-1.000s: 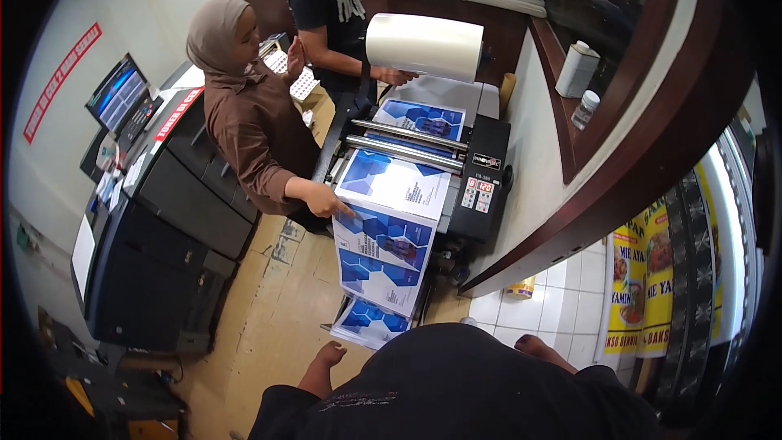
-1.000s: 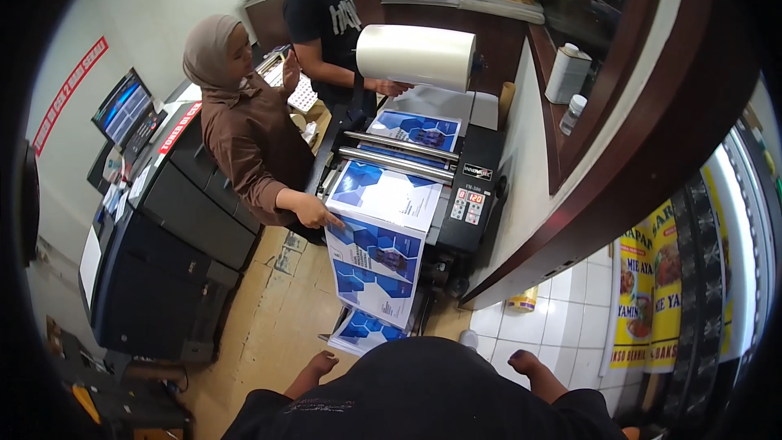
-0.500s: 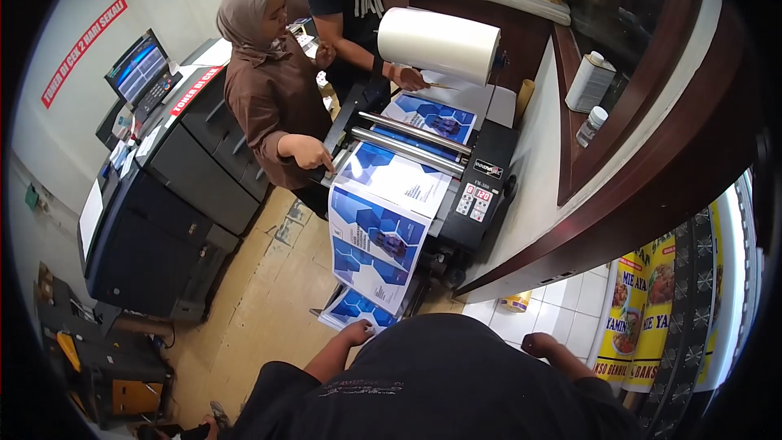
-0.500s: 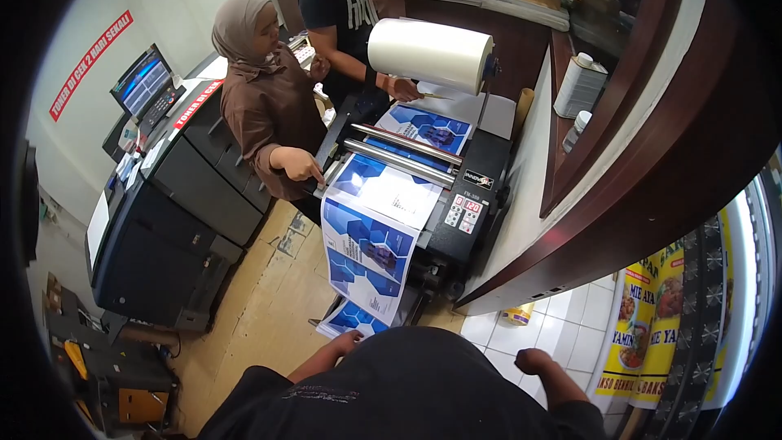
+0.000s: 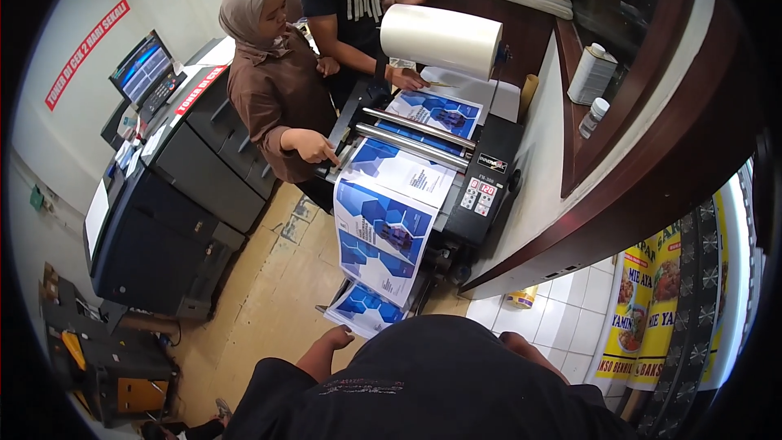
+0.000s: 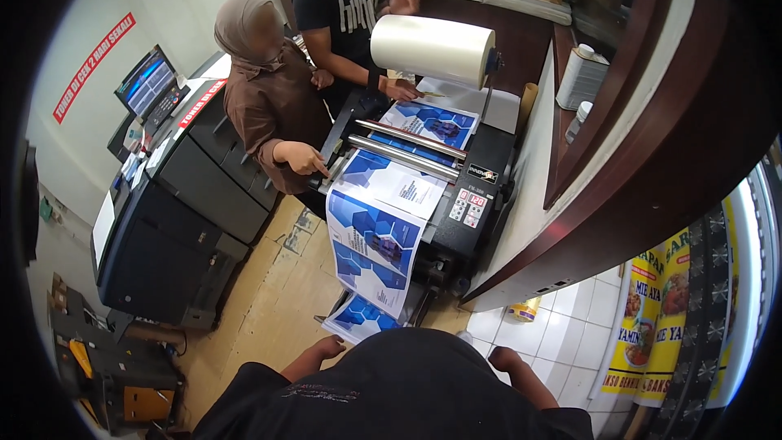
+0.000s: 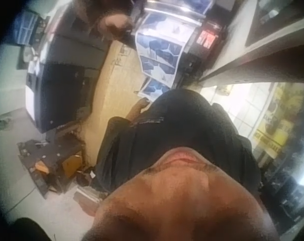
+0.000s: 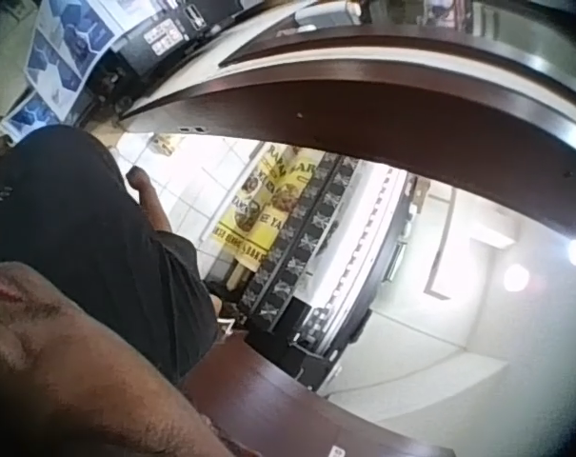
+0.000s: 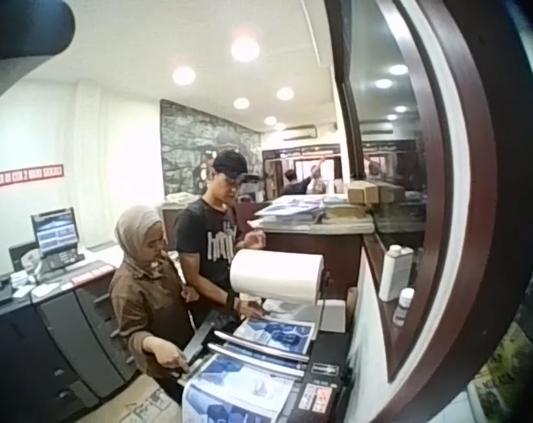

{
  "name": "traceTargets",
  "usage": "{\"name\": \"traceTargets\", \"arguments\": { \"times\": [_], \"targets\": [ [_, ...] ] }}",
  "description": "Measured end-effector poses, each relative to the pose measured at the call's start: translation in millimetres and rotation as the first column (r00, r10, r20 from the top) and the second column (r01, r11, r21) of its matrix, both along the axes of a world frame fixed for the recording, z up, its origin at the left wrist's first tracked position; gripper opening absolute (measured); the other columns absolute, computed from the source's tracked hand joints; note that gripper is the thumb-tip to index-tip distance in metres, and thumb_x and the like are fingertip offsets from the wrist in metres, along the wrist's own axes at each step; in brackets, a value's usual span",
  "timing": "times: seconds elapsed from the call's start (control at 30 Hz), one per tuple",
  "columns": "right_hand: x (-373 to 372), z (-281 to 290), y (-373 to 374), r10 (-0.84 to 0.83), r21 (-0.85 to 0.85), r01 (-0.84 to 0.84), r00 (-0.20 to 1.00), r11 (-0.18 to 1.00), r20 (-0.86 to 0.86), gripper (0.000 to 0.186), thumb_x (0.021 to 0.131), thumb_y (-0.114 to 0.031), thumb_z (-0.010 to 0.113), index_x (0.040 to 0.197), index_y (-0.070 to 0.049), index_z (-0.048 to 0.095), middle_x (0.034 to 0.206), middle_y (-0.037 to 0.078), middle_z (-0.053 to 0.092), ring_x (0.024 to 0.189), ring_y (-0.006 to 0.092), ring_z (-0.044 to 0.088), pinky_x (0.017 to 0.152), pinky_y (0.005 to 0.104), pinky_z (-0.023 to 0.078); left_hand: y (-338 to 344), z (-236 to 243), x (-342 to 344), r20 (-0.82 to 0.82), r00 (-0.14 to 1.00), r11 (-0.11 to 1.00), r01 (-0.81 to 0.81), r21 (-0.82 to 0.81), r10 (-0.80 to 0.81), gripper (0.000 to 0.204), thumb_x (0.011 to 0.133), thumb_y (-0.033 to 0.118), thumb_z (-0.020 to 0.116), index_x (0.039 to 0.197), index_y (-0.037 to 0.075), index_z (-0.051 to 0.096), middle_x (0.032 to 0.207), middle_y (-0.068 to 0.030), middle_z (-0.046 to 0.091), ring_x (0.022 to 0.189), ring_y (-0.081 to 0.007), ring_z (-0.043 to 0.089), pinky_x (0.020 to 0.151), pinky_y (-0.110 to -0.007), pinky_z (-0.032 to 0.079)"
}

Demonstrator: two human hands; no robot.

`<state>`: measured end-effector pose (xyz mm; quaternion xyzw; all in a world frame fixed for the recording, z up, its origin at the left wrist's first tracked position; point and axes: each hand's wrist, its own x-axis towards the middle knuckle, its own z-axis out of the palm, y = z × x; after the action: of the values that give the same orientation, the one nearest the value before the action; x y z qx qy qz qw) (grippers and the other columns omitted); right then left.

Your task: Operating a laminating machine and a large-format printer in a print shop environment.

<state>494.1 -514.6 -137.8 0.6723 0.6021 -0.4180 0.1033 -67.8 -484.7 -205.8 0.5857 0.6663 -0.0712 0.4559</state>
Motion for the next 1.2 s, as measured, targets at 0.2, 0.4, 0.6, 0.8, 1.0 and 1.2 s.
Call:
{"name": "traceTargets", "arguments": {
  "times": [0.2,0.4,0.6,0.8,1.0,1.2],
  "targets": [
    [-23,3,40,0.101,0.07,-0.093,0.989,0.993,-0.112,0.033,0.079,-0.033,0.052,0.088,-0.004,0.064,0.091,0.018,0.065,0.089,0.0316,0.062,0.078,0.0402,0.048,-3,11,31,0.081,0.996,0.998,-0.052,0.046,0.048,0.049,0.079,0.029,0.063,0.118,0.001,0.053,0.104,-0.0195,0.063,0.097,-0.0318,0.06,0.085,-0.039,0.047],
    [-99,18,100,0.316,0.133,-0.287,0.883,0.949,-0.347,0.035,0.078,-0.033,0.061,0.095,-0.003,0.061,0.09,0.015,0.064,0.086,0.0274,0.062,0.079,0.0362,0.048,-28,11,43,0.131,0.978,0.983,-0.173,0.066,0.163,0.045,0.079,0.029,0.06,0.114,0.002,0.056,0.106,-0.0198,0.062,0.098,-0.0318,0.06,0.086,-0.038,0.047],
    [-190,25,163,-0.115,-0.053,0.103,0.819,0.993,-0.562,0.058,0.077,-0.025,0.068,0.123,-0.003,0.043,0.124,0.015,0.051,0.11,0.0252,0.051,0.091,0.0377,0.042,-61,-12,20,0.246,0.921,0.939,-0.333,0.086,0.304,0.04,0.082,0.031,0.055,0.11,0.002,0.059,0.103,-0.021,0.063,0.098,-0.0329,0.06,0.086,-0.039,0.046],
    [-255,18,188,-0.584,-0.277,0.523,0.627,0.806,-0.515,0.052,0.08,-0.03,0.065,0.126,-0.017,0.046,0.125,0.007,0.05,0.112,0.024,0.045,0.092,0.0464,0.032,-62,-7,-75,0.267,0.93,0.967,-0.255,-0.025,0.253,0.044,0.083,0.034,0.057,0.112,0.002,0.057,0.104,-0.0212,0.062,0.098,-0.0326,0.06,0.086,-0.038,0.046],
    [-285,-20,160,-0.597,-0.234,0.68,0.364,0.695,-0.715,0.03,0.093,-0.027,0.048,0.12,-0.014,0.051,0.111,0.005,0.057,0.101,0.0209,0.052,0.088,0.0433,0.038,-9,33,-179,0.134,0.981,0.983,-0.157,0.095,0.144,0.048,0.081,0.035,0.06,0.115,0.002,0.055,0.106,-0.0206,0.062,0.099,-0.0324,0.06,0.086,-0.038,0.046],
    [-316,-3,128,-0.524,-0.277,0.768,0.089,0.577,-0.847,0.035,0.098,-0.026,0.038,0.119,0.0,0.048,0.11,0.008,0.058,0.096,0.0182,0.055,0.088,0.0324,0.042,94,58,-179,0.315,0.938,0.867,-0.271,0.418,0.141,0.06,0.082,0.041,0.061,0.124,0.0,0.045,0.121,-0.0243,0.052,0.111,-0.0347,0.052,0.093,-0.038,0.042]
  ]
}}
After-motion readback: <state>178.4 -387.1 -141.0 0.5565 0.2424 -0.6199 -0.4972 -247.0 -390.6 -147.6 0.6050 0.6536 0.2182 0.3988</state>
